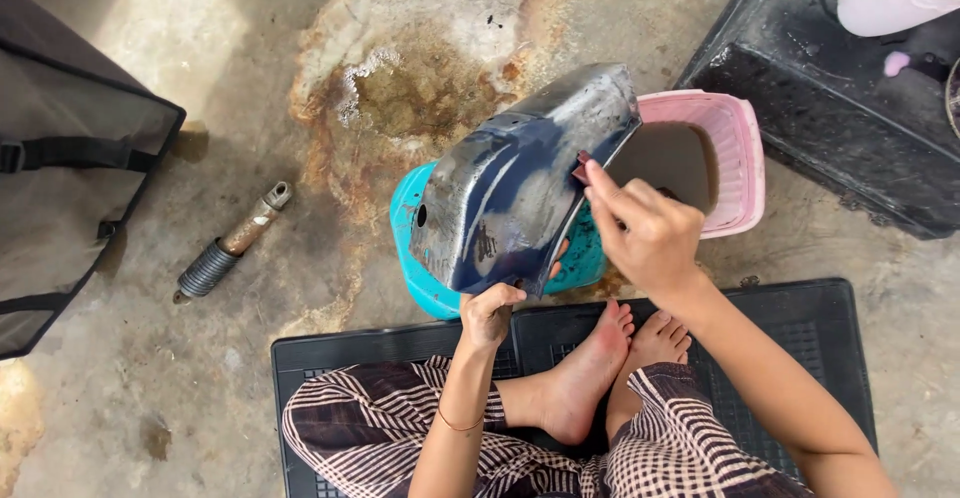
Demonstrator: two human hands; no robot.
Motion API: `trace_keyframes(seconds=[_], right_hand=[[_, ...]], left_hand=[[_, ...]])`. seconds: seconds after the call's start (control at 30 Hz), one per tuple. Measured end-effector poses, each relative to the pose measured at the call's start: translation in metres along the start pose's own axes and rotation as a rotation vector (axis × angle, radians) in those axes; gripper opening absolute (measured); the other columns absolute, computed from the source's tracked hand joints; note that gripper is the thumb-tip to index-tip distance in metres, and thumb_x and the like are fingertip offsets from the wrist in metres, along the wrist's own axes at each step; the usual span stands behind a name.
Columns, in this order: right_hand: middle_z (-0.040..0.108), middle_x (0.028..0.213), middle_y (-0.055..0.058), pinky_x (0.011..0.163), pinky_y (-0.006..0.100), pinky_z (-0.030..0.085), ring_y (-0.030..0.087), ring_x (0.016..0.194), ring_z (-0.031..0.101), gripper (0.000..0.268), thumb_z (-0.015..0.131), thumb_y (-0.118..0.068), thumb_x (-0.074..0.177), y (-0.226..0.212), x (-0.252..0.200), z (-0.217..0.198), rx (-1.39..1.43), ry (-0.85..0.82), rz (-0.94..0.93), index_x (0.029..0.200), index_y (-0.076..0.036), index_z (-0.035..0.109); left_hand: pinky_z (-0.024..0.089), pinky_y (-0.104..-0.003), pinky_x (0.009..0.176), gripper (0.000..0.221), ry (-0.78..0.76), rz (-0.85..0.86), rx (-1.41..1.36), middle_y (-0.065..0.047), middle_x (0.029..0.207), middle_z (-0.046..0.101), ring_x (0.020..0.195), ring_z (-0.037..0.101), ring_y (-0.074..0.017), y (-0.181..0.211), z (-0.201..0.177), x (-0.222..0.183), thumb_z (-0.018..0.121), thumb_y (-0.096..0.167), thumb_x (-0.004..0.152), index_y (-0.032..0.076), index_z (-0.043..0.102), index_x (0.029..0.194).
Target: The person scrubs a dark blue motorcycle mudguard with a small reddish abrasive pad. They repeatedly dip the pad into a pink bucket of water to wet it and continue scrubbing the surface of the mudguard, which is resting on a blue stool.
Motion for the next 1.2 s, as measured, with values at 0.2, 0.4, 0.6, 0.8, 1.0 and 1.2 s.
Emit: trace_keyframes(seconds=[0.2, 0.4, 0.6, 0.8, 1.0, 1.2], right_hand=[[0.050, 0.061, 0.000, 0.041, 0.028, 0.043, 0.019, 0.039, 0.048, 0.018, 0.073, -0.022, 0.099, 0.000, -0.002, 0.008, -0.162, 0.015, -0.080, 0.114, -0.021, 0.083], [0.060, 0.058, 0.001, 0.037, 0.020, 0.035, 0.010, 0.034, 0.045, 0.023, 0.069, -0.017, 0.098, -0.017, 0.006, 0.010, -0.014, -0.128, -0.079, 0.117, -0.016, 0.082], [0.058, 0.059, -0.002, 0.042, 0.021, 0.044, 0.012, 0.036, 0.048, 0.022, 0.072, -0.017, 0.095, -0.036, 0.020, -0.004, -0.125, -0.113, -0.154, 0.113, -0.021, 0.083], [0.063, 0.079, 0.000, 0.046, 0.017, 0.040, 0.004, 0.062, 0.052, 0.021, 0.065, -0.017, 0.105, 0.118, -0.056, 0.062, 0.869, -0.190, 0.980, 0.123, -0.018, 0.074], [0.064, 0.077, 0.004, 0.045, 0.018, 0.034, 0.006, 0.051, 0.049, 0.009, 0.062, -0.018, 0.113, 0.186, -0.089, 0.040, 0.904, -0.119, 1.117, 0.113, -0.009, 0.059], [0.073, 0.098, 0.015, 0.062, 0.036, 0.053, 0.026, 0.071, 0.066, 0.017, 0.083, -0.013, 0.098, 0.196, -0.087, 0.033, -0.119, -0.404, 0.497, 0.112, -0.004, 0.084]], left_hand=[[0.034, -0.013, 0.047, 0.044, 0.050, 0.117, 0.267, 0.003, 0.053, 0.058, 0.041, 0.033, -0.0028, 0.014, -0.013, -0.004, 0.070, -0.021, 0.054, 0.011, 0.080, 0.083], [0.036, -0.018, 0.049, 0.035, 0.086, 0.073, 0.037, 0.001, 0.057, 0.056, 0.046, 0.029, -0.0054, 0.016, -0.029, 0.007, 0.066, -0.018, 0.052, 0.005, 0.077, 0.076], [0.050, -0.033, 0.065, 0.030, 0.135, 0.000, -0.413, -0.011, 0.074, 0.065, 0.059, 0.044, -0.0115, -0.007, -0.042, 0.005, 0.064, -0.014, 0.047, -0.013, 0.071, 0.077], [0.059, -0.064, 0.084, 0.084, 0.125, -0.353, -0.771, -0.032, 0.131, 0.056, 0.090, 0.070, -0.0429, 0.045, -0.026, 0.039, 0.051, -0.016, 0.053, -0.016, 0.038, 0.135], [0.059, -0.064, 0.080, 0.087, 0.127, -0.499, -1.002, -0.034, 0.138, 0.047, 0.105, 0.055, -0.0685, 0.144, 0.001, 0.053, 0.044, -0.014, 0.065, 0.000, 0.029, 0.150], [0.063, -0.056, 0.075, 0.062, 0.223, -0.501, -0.811, -0.035, 0.123, 0.056, 0.094, 0.065, -0.0545, 0.134, -0.009, 0.048, 0.052, -0.007, 0.082, -0.008, 0.034, 0.142]])
Point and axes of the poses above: each hand's wrist, its own x-axis towards the middle knuckle, its own z-axis out of the palm, y = z × x, the point moved 9 cm from there along x, towards the middle knuckle
